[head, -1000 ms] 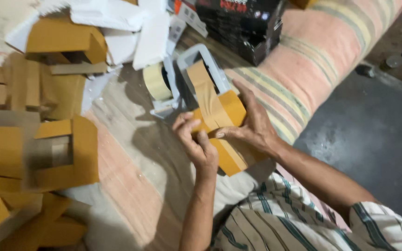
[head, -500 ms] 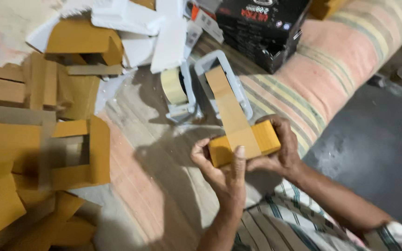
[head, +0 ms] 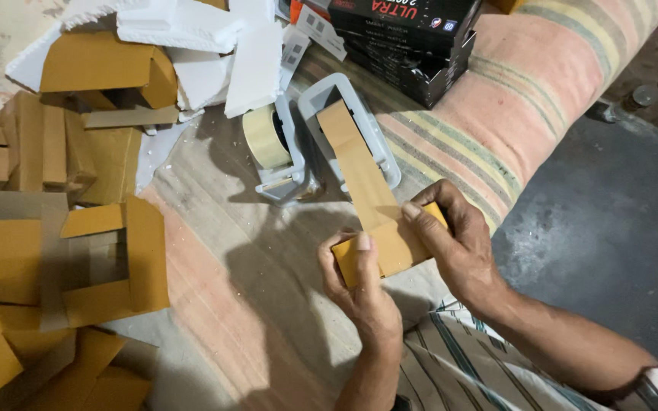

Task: The person folds small yellow cardboard boxes, places a white foam insert and a black product box inside, closes the flaps, and seals each box with kraft tape pulled from a tabletop tape dispenser, pressing the tape down and setting finished boxes on a pile.

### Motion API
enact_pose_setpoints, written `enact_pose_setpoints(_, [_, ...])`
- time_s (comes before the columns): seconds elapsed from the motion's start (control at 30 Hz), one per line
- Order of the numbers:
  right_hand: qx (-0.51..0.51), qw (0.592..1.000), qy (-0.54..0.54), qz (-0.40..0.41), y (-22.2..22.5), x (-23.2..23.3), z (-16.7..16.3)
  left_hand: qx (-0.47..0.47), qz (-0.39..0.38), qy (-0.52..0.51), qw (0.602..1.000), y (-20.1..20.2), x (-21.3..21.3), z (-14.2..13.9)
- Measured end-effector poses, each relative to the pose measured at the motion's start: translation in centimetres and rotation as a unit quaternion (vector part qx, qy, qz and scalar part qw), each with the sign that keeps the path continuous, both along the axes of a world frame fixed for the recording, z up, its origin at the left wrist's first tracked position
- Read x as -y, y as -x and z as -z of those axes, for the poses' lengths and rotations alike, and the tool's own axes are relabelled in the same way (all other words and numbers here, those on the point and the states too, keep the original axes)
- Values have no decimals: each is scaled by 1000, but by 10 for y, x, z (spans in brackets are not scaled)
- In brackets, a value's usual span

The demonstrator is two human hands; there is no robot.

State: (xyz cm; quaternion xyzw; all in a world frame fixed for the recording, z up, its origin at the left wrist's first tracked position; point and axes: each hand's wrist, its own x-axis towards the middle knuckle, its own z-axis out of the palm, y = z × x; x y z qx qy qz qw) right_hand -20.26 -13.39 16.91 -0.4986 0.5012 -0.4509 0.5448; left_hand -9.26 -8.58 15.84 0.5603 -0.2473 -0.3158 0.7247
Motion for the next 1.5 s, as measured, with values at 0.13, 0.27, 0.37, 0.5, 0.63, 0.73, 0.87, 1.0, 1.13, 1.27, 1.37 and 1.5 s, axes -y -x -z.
enact_pose_setpoints(0.13, [-41, 998, -36, -28, 1, 5, -11, 6, 47, -91, 995, -11, -2, -18])
enact_pose_setpoints(0.27, [-30, 999, 14, -19, -5, 3, -11, -25, 63, -80, 995, -13, 3, -17])
enact_pose_setpoints(0.37, [3, 1000, 13, 1, -7, 3, -3, -44, 47, -25, 998, -11, 7, -6])
enact_pose_setpoints(0.5, [20, 1000, -2, 15, -3, 1, 6, -77, 25, 1, 997, -11, 8, 3])
enact_pose_setpoints(0.63, [-26, 976, 214, -2, -5, -5, 18, -50, 11, -11, 999, -13, 6, -1])
enact_pose_setpoints(0.73, [-54, 934, 354, 12, -11, -4, 33, -29, 16, -8, 999, -12, 3, -6])
enact_pose_setpoints(0.87, [-36, 919, 393, -7, -6, 1, 56, 17, 9, -31, 999, -11, 4, -5])
enact_pose_setpoints(1.0, [6, 948, 318, -25, 1, -2, 67, 56, -3, -23, 998, -10, 6, 2])
enact_pose_setpoints(1.13, [90, 961, 262, -30, 4, -1, 66, 63, -6, -9, 998, -9, 4, 13])
enact_pose_setpoints(1.27, [27, 929, 351, -112, 12, 0, 61, 160, 8, 13, 987, -17, 0, 29])
enact_pose_setpoints(1.37, [56, 951, 292, -89, 12, -1, 62, 149, 87, 42, 984, -22, -5, 42])
enact_pose_setpoints(1.5, [119, 963, 243, -10, -1, 3, 70, 104, 148, 95, 979, -23, -4, 55])
